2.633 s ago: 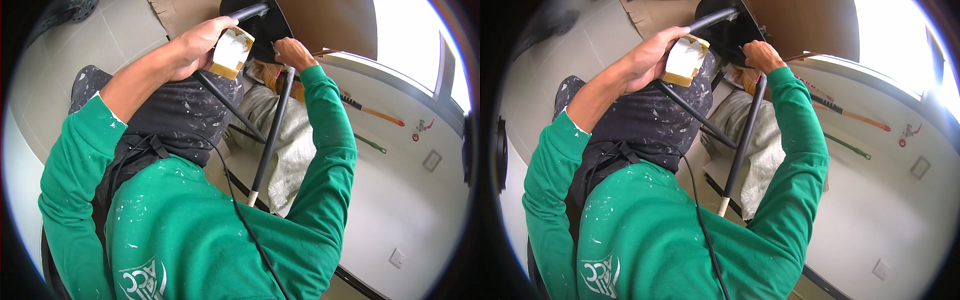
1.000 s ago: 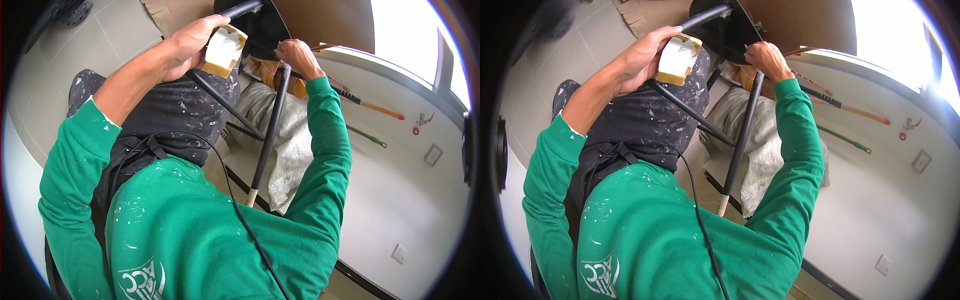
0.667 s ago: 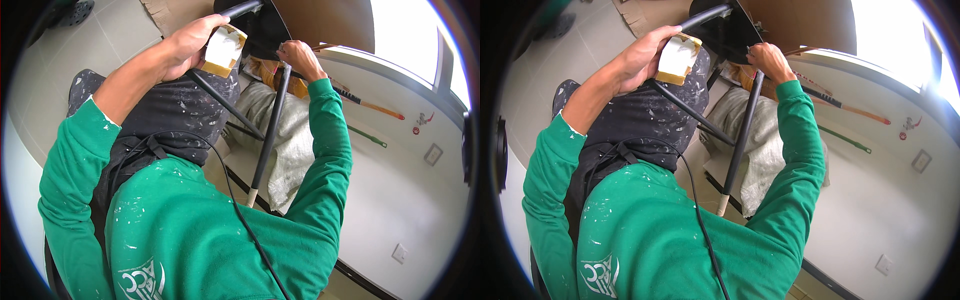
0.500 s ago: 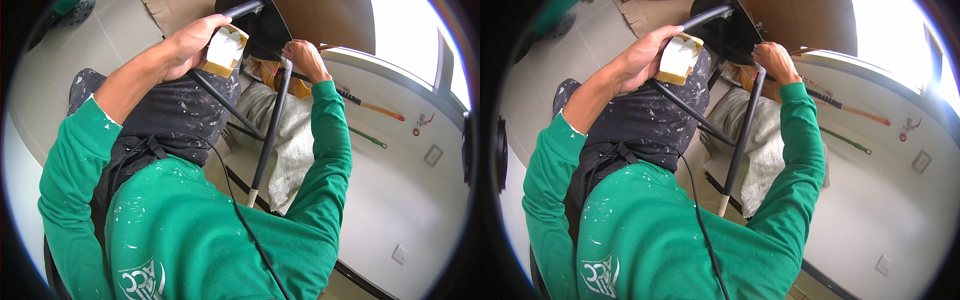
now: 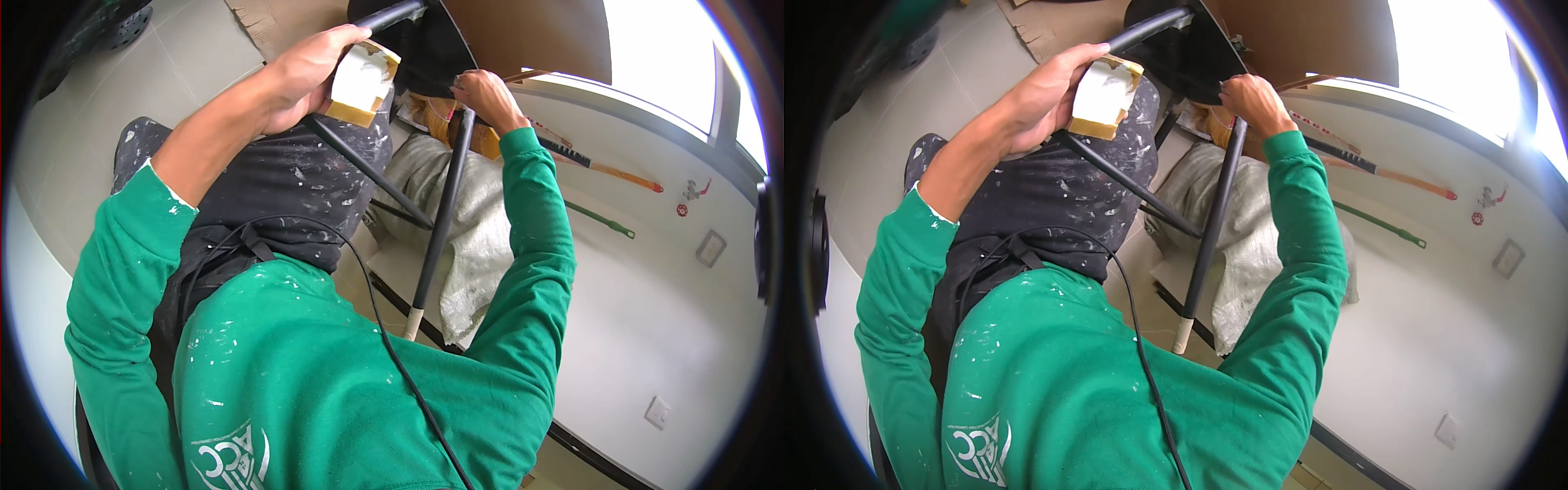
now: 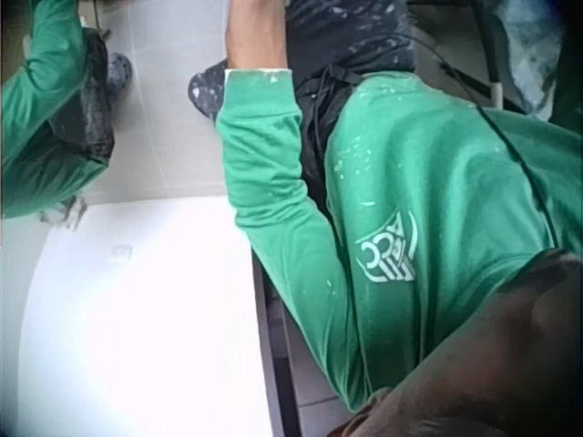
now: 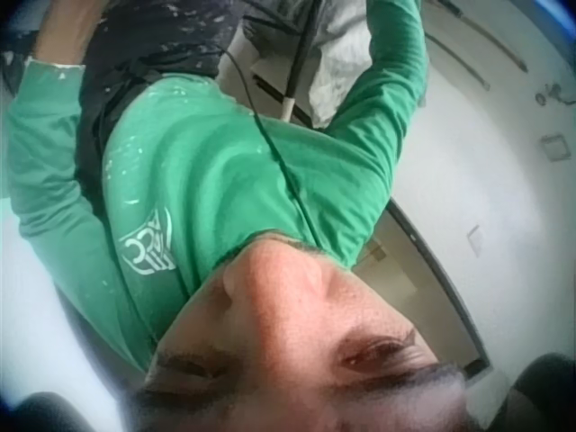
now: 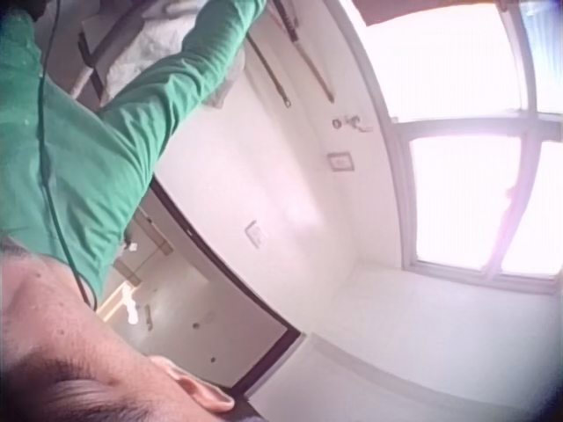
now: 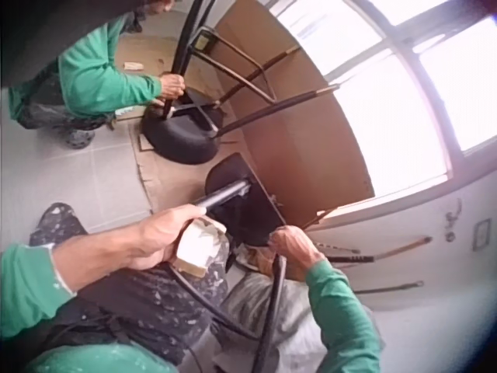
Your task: The person applies a white substance to the joints and underside of a black chair frame using a brush.
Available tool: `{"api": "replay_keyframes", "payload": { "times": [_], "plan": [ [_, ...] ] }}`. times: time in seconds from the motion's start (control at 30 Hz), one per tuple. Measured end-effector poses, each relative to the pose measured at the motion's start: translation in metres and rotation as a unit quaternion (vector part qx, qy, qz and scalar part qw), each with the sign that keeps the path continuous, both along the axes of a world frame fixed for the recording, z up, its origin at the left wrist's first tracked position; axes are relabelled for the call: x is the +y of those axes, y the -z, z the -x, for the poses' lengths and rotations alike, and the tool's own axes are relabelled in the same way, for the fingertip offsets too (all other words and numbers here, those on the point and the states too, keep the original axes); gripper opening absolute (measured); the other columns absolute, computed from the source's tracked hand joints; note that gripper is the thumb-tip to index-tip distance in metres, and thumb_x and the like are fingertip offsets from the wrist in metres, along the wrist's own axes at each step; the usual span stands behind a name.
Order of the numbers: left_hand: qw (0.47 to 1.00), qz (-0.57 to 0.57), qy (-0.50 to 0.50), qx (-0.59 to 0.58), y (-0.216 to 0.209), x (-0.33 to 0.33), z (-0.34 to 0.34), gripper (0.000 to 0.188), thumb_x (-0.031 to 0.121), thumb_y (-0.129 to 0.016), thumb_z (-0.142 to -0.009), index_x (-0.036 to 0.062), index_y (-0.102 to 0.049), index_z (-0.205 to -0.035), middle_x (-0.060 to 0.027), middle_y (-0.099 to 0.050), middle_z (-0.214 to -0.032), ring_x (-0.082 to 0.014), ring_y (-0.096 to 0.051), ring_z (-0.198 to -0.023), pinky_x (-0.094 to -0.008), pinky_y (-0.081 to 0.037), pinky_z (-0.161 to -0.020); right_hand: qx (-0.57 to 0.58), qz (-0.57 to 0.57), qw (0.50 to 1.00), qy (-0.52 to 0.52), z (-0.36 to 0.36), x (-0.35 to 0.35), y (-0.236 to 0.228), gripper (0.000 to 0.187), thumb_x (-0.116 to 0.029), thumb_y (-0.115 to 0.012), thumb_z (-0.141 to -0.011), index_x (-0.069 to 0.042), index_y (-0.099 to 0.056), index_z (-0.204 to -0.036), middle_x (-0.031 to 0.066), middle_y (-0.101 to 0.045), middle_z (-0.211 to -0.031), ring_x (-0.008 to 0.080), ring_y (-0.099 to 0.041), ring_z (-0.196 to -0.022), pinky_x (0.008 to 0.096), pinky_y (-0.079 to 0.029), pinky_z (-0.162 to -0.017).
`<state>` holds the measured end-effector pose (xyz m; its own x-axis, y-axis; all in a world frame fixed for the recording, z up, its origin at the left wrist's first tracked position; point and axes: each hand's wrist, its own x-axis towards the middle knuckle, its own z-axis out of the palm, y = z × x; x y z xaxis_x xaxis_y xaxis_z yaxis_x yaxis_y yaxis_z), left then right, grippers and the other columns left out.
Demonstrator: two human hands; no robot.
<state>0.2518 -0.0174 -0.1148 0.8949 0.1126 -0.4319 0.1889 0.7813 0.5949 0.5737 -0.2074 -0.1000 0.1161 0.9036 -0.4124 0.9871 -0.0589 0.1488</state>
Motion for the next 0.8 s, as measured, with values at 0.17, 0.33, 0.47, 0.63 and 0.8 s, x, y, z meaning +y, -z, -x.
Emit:
{"api": "replay_keyframes", "payload": {
  "times": [0.17,0.33,0.47,0.63,0.8],
  "plan": [
    [1.0,-0.008,0.014,-0.009,0.003,0.001,0.001,0.053,0.048,-0.049,-0.108,0.0024,-0.064,-0.129,-0.0111,-0.073,-0.112,-0.0196,-0.073,-0.099,-0.0378,-0.061,-0.089,0.041,-0.058,0.997,-0.02,0.005,0.003,-0.004,0.027,-0.021,-0.073,-0.092,0.002,-0.067,-0.079,0.0189,-0.066,-0.078,0.04,-0.067,-0.075,0.0479,-0.055,-0.072],
    [1.0,-0.009,0.013,-0.005,-0.003,0.001,0.001,0.053,0.049,-0.049,-0.107,0.0026,-0.063,-0.13,-0.0118,-0.073,-0.114,-0.021,-0.074,-0.099,-0.0392,-0.06,-0.09,-0.052,-0.027,0.998,-0.011,0.008,0.005,-0.017,0.024,-0.022,-0.066,-0.091,-0.002,-0.071,-0.078,0.016,-0.072,-0.088,0.0358,-0.072,-0.086,0.046,-0.059,-0.08],
    [1.0,-0.007,0.009,0.003,-0.001,0.0,0.002,0.053,0.048,-0.049,-0.108,0.0019,-0.063,-0.13,-0.0115,-0.072,-0.116,-0.0219,-0.074,-0.099,-0.0394,-0.06,-0.092,0.051,-0.216,0.972,0.073,0.036,0.014,-0.069,0.013,-0.011,-0.073,-0.094,0.001,-0.077,-0.097,0.0135,-0.076,-0.092,0.0285,-0.073,-0.082,0.0369,-0.058,-0.076],
    [0.999,0.03,0.012,-0.02,-0.003,0.001,0.002,0.053,0.045,-0.043,-0.11,-0.0003,-0.061,-0.132,-0.0124,-0.073,-0.115,-0.023,-0.074,-0.102,-0.0396,-0.061,-0.093,0.249,-0.418,0.843,0.229,0.093,0.007,-0.124,0.016,-0.008,-0.069,-0.101,0.002,-0.078,-0.11,0.0099,-0.079,-0.099,0.0117,-0.072,-0.082,0.0241,-0.056,-0.073],
    [0.996,0.086,0.02,-0.033,0.0,0.005,-0.006,0.056,0.042,-0.036,-0.111,-0.0036,-0.058,-0.135,-0.018,-0.072,-0.118,-0.0275,-0.074,-0.106,-0.0428,-0.061,-0.095,0.466,-0.439,0.727,0.249,0.151,-0.016,-0.126,0.015,-0.002,-0.07,-0.098,0.005,-0.077,-0.11,0.0129,-0.077,-0.097,0.0141,-0.071,-0.083,0.0245,-0.054,-0.072]
  ]
}}
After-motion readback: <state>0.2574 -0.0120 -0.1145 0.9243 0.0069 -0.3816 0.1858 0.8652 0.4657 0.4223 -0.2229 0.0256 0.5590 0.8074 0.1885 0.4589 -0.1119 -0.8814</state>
